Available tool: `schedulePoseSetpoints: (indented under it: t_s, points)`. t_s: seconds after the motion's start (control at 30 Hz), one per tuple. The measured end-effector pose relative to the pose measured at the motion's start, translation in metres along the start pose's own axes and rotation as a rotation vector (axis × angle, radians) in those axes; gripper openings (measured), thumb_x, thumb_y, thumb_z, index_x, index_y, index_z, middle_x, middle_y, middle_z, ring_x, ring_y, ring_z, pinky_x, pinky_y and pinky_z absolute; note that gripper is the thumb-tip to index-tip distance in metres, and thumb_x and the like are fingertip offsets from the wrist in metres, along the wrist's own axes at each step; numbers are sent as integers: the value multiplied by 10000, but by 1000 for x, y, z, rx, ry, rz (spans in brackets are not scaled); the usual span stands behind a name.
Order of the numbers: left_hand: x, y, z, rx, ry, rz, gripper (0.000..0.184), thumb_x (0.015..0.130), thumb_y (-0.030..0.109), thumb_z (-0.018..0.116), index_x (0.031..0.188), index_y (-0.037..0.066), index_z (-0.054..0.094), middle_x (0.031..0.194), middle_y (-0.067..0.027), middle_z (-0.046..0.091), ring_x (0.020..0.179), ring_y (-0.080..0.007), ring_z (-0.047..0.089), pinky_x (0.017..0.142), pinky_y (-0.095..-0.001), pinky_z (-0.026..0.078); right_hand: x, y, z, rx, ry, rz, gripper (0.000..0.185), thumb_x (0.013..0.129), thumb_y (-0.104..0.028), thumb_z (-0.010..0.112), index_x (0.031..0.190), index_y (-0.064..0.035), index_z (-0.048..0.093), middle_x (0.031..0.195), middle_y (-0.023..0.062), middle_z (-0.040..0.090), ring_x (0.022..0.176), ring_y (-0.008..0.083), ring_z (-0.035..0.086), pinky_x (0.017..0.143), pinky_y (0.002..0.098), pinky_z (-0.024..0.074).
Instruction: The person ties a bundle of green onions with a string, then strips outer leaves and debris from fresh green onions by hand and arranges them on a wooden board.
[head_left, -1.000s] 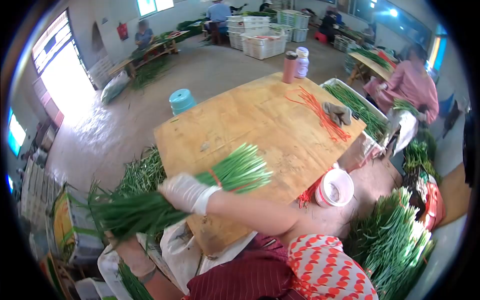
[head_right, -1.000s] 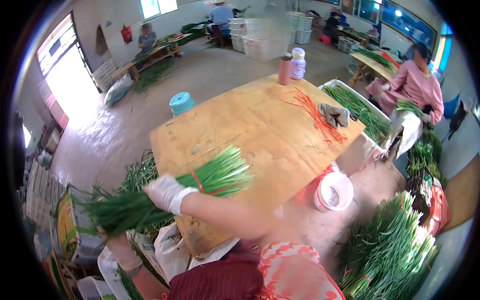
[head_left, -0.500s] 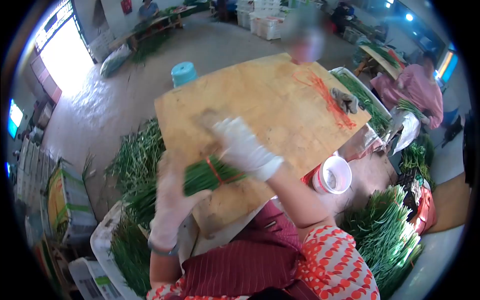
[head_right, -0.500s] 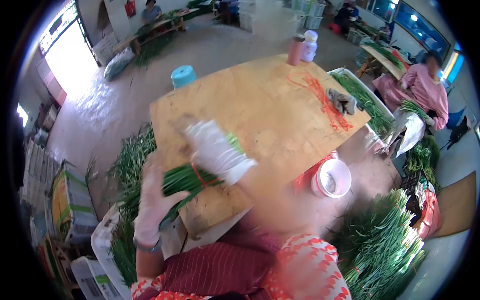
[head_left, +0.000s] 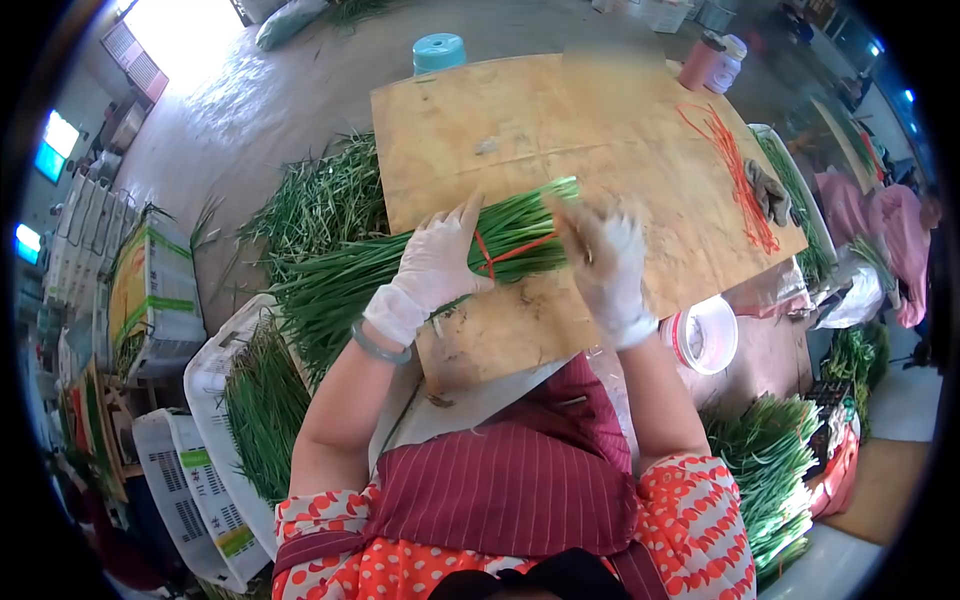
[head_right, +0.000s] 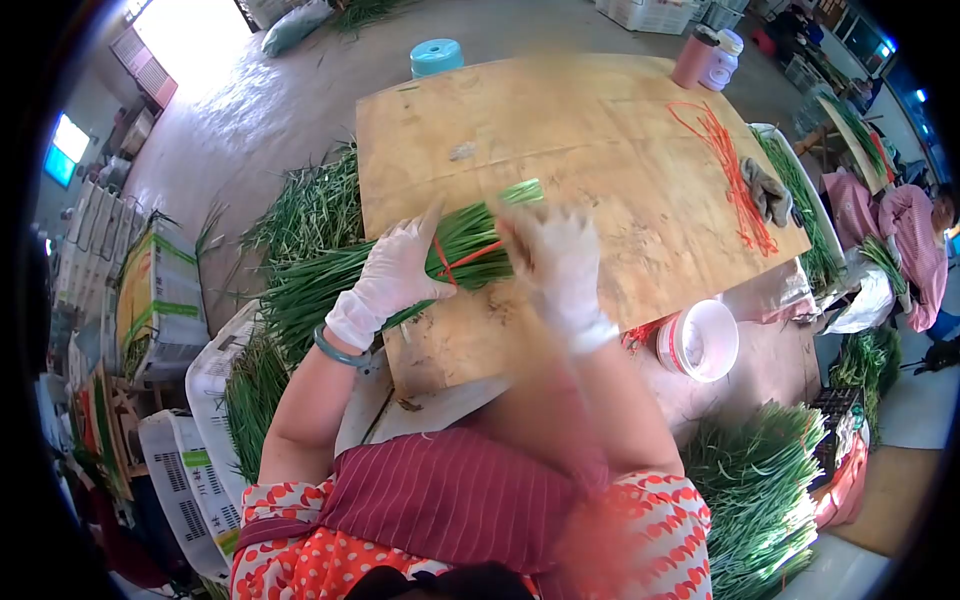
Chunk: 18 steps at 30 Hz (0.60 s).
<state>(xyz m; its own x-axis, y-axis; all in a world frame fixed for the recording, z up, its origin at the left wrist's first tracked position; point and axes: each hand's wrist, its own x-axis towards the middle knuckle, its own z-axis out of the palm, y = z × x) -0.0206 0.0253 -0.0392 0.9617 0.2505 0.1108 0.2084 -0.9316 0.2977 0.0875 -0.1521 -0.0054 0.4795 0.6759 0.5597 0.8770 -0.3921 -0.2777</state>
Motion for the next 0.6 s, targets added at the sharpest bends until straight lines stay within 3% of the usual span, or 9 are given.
schedulePoseSetpoints:
  t_s: [0.03, 0.1, 0.13, 0.2, 0.27, 0.33, 0.43, 0.5, 0.6]
  points:
    - [2, -1, -1, -39, -41, -15, 1067, 513, 303, 799, 1359, 13, 218, 1178, -211, 493, 1091, -358, 470, 934, -400, 377, -16, -3, 8, -2, -1, -1, 281, 816, -167, 596, 1092, -116, 593, 958, 77, 634, 826, 231, 577, 751, 382, 431]
    - [4, -3, -2, -44, -43, -9, 1048, 519, 297, 795, 1355, 19, 228, 1163, -215, 501, 1072, -362, 479, 915, -408, 389, -44, -7, 34, 746, -44, 387, 276, 843, -154, 590, 1110, -85, 576, 780, 46, 647, 612, 150, 557, 598, 287, 444]
    - [4, -4, -2, -47, -47, -5, 1030, 525, 292, 792, 1352, 24, 239, 1149, -219, 508, 1053, -365, 488, 896, -416, 400, -43, -13, 35, 741, -45, 385, 276, 843, -154, 590, 1110, -85, 576, 780, 46, 647, 612, 150, 557, 598, 287, 444]
    - [1, 1, -6, -15, -56, -21, 1004, 541, 306, 782, 1345, 22, 251, 1134, -197, 517, 1043, -346, 498, 891, -406, 403, -36, -29, 39, 1175, -109, 784, 278, 868, -136, 572, 1133, -53, 554, 693, 35, 626, 545, 98, 526, 534, 236, 435]
    - [1, 9, -10, -14, -72, -70, 948, 572, 304, 764, 1333, 22, 274, 1106, -168, 530, 1028, -325, 505, 879, -402, 406, -28, -39, 46, 1625, -73, 851, 307, 880, -129, 555, 1170, -31, 527, 691, 38, 616, 566, 96, 539, 535, 227, 446]
    - [-4, 10, -3, -32, 16, 10, 876, 600, 274, 742, 1317, 24, 305, 1086, -154, 537, 1007, -326, 511, 855, -408, 414, -25, -44, 49, 1634, -139, 728, 277, 902, -141, 523, 1146, -12, 543, 696, 57, 619, 566, 85, 541, 542, 215, 462]
    - [-10, 2, 11, 123, 284, 299, 804, 625, 251, 717, 1297, 28, 336, 1060, -136, 549, 960, -318, 532, 816, -400, 427, -22, -46, 61, 1602, -114, 576, 226, 928, -180, 478, 869, 5, 594, 662, 39, 603, 544, 89, 534, 512, 222, 453]
    - [-1, 2, 7, -34, 53, 9, 785, 629, 246, 712, 1288, 29, 346, 1107, -144, 525, 959, -310, 520, 805, -402, 426, -13, -48, 44, 1446, -209, 537, 272, 926, -217, 477, 779, -14, 585, 635, 25, 581, 535, 94, 528, 497, 229, 427]
    - [15, 0, 2, 189, 80, -207, 852, 610, 252, 740, 1311, 27, 312, 1164, -147, 484, 1005, -299, 485, 829, -402, 408, -7, -45, 41, 1335, -181, 548, 276, 914, -238, 493, 768, -22, 584, 625, 35, 573, 545, 102, 529, 513, 241, 422]
